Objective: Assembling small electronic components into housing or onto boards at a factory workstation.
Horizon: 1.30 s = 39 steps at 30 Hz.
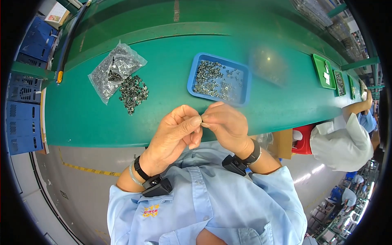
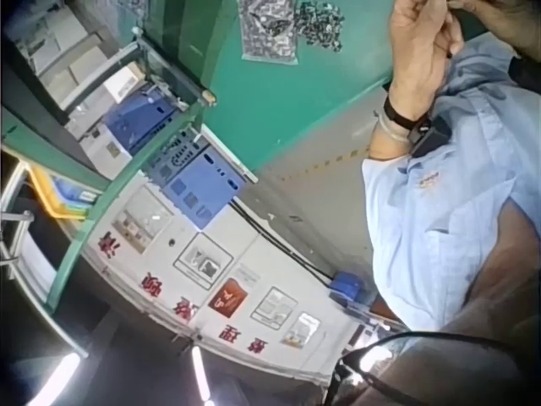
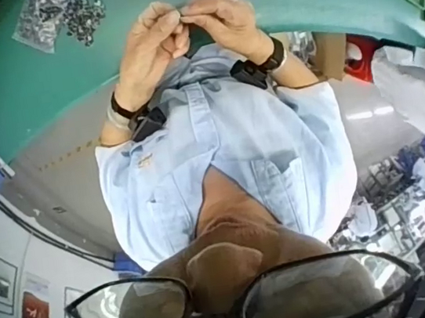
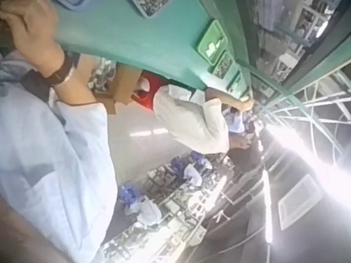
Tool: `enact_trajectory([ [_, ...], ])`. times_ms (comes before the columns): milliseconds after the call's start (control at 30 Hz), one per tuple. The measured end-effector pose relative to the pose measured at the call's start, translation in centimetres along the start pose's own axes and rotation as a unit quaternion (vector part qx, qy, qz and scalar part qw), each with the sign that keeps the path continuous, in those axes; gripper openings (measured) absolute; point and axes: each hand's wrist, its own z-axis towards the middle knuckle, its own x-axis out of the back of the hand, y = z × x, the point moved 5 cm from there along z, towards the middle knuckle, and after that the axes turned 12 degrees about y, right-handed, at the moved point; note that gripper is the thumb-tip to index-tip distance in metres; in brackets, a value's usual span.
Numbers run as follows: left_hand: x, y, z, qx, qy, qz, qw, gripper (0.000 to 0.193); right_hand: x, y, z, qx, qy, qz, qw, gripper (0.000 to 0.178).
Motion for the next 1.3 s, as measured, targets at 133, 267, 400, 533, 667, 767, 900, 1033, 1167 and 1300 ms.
enact_trajectory([
  [133,-0.2,0.0,-0.1,-0.008,0.020,0.018,1.000,0.017,0.0,0.4,-0.1,-0.006,0.005,0.002,1.000,0.010],
  [267,-0.3,0.0,-0.1,-0.012,0.029,0.007,0.999,0.017,-0.1,0.8,-0.4,-0.045,0.041,0.031,0.998,0.010],
  [400,-0.2,-0.3,0.0,-0.005,0.032,-0.001,0.999,0.019,-0.2,1.1,-0.3,-0.085,0.049,0.025,0.995,0.012],
  [533,0.0,-0.5,-0.1,0.001,0.032,-0.020,0.999,0.020,-0.2,1.5,-0.3,-0.080,0.059,0.041,0.994,0.015],
  [667,0.4,-0.6,0.0,-0.014,0.051,-0.019,0.998,0.021,-0.6,1.6,-0.2,-0.098,0.056,0.040,0.993,0.017],
  [767,0.6,-0.6,0.0,-0.026,0.062,-0.015,0.998,0.021,-0.7,1.7,-0.2,-0.072,0.058,0.019,0.996,0.019],
  [900,0.8,-0.5,-0.1,-0.034,0.073,-0.033,0.996,0.019,-0.9,1.3,-0.1,-0.009,0.046,-0.072,0.996,0.017],
  [1033,1.1,-0.2,-0.1,-0.042,0.083,-0.052,0.994,0.014,-1.0,1.1,-0.3,0.017,0.037,-0.130,0.991,0.019],
  [1167,1.6,0.2,-0.1,-0.062,0.095,-0.019,0.993,0.013,-1.3,1.0,-0.2,-0.005,0.034,-0.117,0.992,0.020],
  [1300,1.8,0.6,-0.1,-0.072,0.100,0.009,0.992,0.012,-1.4,0.9,0.0,-0.023,0.022,-0.109,0.993,0.019],
])
